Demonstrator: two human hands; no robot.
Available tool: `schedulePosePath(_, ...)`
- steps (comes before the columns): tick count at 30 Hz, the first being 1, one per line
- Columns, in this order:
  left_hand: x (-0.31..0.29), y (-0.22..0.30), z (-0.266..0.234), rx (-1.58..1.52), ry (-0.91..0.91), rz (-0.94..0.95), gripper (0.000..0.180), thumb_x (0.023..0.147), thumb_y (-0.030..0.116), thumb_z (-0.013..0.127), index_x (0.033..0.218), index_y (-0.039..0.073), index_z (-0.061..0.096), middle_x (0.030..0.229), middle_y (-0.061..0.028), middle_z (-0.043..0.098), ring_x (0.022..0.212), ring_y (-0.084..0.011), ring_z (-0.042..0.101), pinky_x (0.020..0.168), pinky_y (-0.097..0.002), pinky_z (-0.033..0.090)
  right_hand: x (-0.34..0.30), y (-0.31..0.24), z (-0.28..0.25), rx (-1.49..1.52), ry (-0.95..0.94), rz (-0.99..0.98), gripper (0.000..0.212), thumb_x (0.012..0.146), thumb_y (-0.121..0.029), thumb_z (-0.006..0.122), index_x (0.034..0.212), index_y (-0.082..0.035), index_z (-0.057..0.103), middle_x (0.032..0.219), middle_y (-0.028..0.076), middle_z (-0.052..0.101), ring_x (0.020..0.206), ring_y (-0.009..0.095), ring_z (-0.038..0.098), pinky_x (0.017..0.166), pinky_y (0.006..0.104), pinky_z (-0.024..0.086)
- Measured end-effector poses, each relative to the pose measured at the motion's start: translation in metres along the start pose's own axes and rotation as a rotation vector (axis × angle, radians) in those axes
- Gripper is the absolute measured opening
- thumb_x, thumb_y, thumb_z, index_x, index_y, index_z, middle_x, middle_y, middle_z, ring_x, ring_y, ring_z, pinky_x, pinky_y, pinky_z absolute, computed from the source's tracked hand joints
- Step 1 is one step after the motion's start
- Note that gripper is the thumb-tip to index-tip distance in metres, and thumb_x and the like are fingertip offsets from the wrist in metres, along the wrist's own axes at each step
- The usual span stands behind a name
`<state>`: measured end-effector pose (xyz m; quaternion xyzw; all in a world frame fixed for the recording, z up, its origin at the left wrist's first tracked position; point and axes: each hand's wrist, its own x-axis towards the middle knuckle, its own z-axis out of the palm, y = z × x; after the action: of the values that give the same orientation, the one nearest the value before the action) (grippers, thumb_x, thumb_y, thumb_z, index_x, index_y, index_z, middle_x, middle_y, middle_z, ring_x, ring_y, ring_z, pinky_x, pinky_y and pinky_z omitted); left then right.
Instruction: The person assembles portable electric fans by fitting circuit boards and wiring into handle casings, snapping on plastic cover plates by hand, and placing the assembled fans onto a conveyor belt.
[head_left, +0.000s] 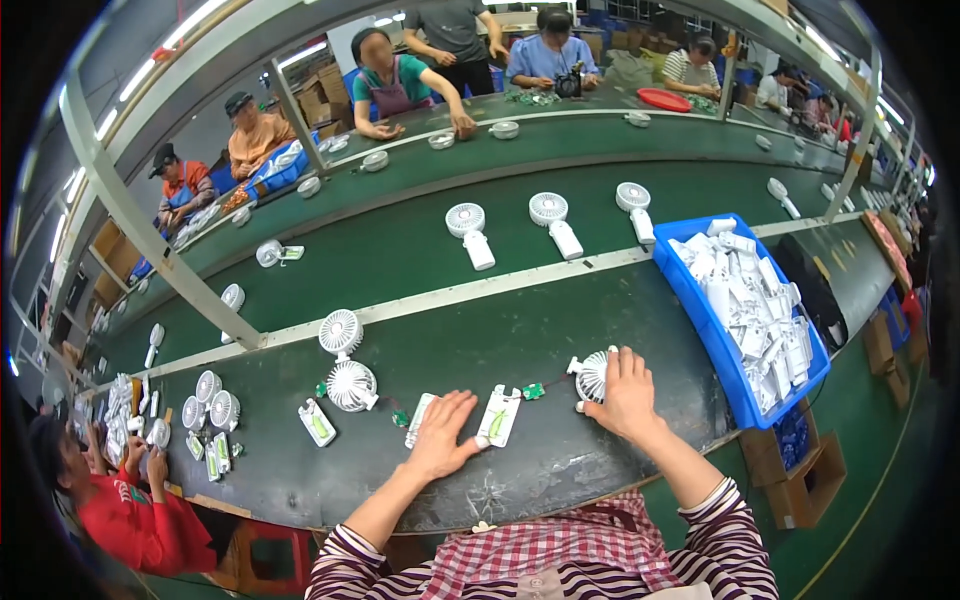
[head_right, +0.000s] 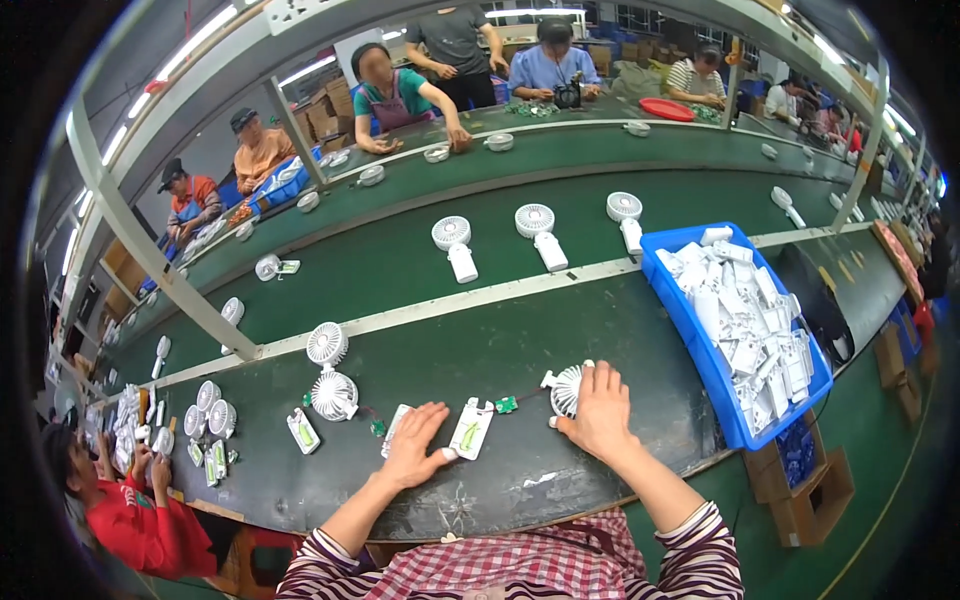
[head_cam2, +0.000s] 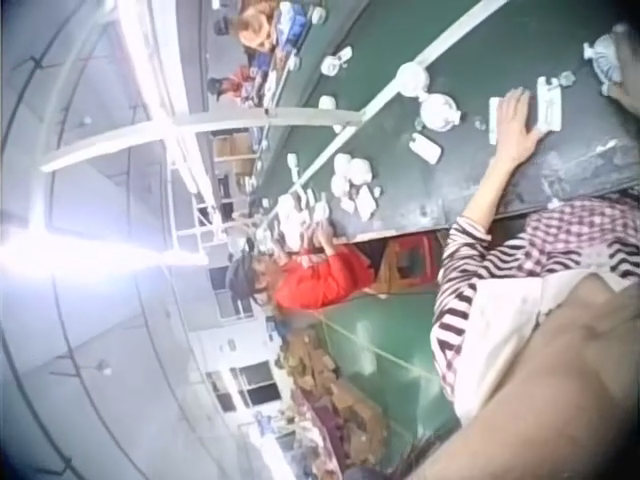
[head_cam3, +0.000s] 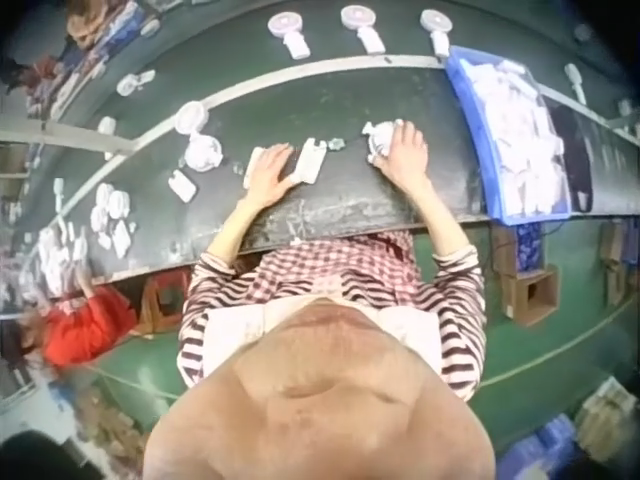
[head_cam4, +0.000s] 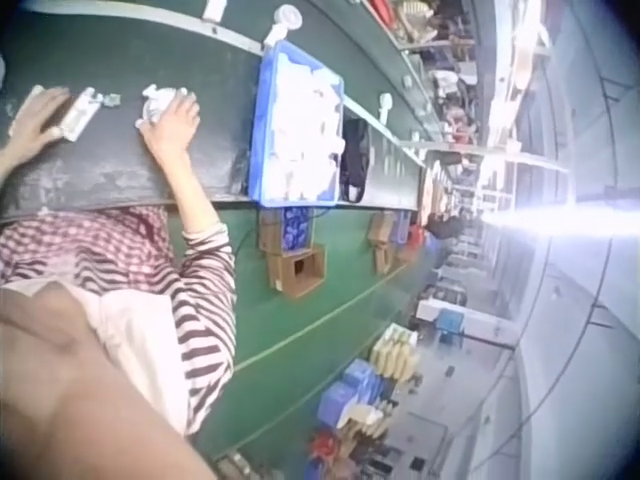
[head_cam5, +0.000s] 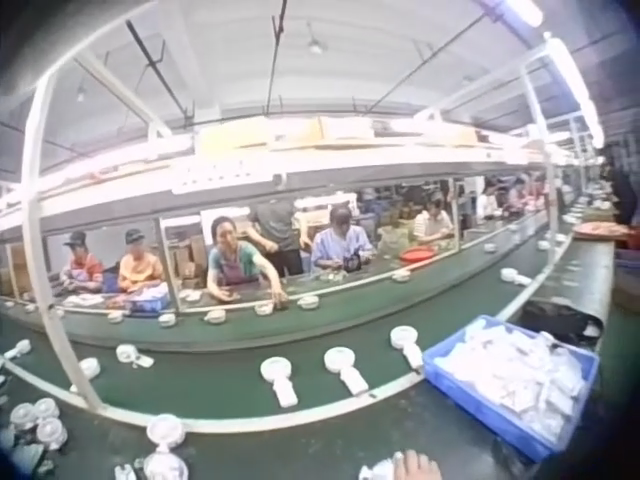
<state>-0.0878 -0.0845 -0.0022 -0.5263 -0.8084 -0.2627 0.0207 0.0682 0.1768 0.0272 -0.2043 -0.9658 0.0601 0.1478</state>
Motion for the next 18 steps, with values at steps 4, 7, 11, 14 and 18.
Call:
schedulePosePath(4,-0.006,-0.017,-0.014,0.131,0.047,-0.083,0.049,0.079,0.03,0.053,0.116,-0.001,0.048,0.12,-0.0175,0.048,0.115,-0.0338,0.042,0.099,-0.044,0.028,0.001,0.016,0.002,0.128,-0.049,-0.068,0.091,0.052,-0.027,0.079,0.121,0.011,0.033,0.123,0.028,0.034,0.107,0.04,0.04,0.09,0.042,0.039)
schedulePosePath(7,-0.019,-0.04,-0.027,0.209,0.115,-0.176,0.039,0.081,0.026,0.05,0.108,-0.001,0.054,0.118,-0.0167,0.05,0.112,-0.0339,0.044,0.097,-0.0441,0.03,0.001,0.017,-0.003,0.161,-0.076,-0.064,0.09,0.052,-0.027,0.078,0.121,0.011,0.033,0.124,0.028,0.033,0.108,0.04,0.04,0.09,0.0419,0.04)
schedulePosePath(11,-0.016,-0.032,-0.038,0.286,0.141,-0.244,0.039,0.078,0.024,0.056,0.109,0.0,0.054,0.115,-0.0148,0.053,0.112,-0.0329,0.044,0.097,-0.0435,0.03,-0.005,0.021,-0.001,0.158,-0.066,-0.076,0.09,0.052,-0.026,0.078,0.121,0.011,0.033,0.124,0.028,0.034,0.11,0.04,0.04,0.089,0.042,0.041)
schedulePosePath(14,0.013,0.001,-0.058,-0.124,0.322,-0.187,0.045,0.071,0.008,0.062,0.114,0.0,0.052,0.117,-0.0148,0.053,0.111,-0.0283,0.048,0.095,-0.0368,0.037,-0.004,0.019,-0.002,0.139,-0.072,-0.116,0.09,0.052,-0.027,0.078,0.121,0.01,0.034,0.123,0.028,0.036,0.111,0.04,0.039,0.088,0.0415,0.042)
schedulePosePath(18,0.063,0.071,-0.134,-0.412,0.656,0.237,0.05,0.069,0.006,0.061,0.116,-0.008,0.048,0.112,-0.0187,0.054,0.106,-0.0279,0.051,0.091,-0.0368,0.039,-0.003,0.02,0.001,0.066,-0.084,-0.125,0.09,0.051,-0.028,0.078,0.121,0.009,0.035,0.122,0.026,0.037,0.11,0.038,0.041,0.086,0.0409,0.043)
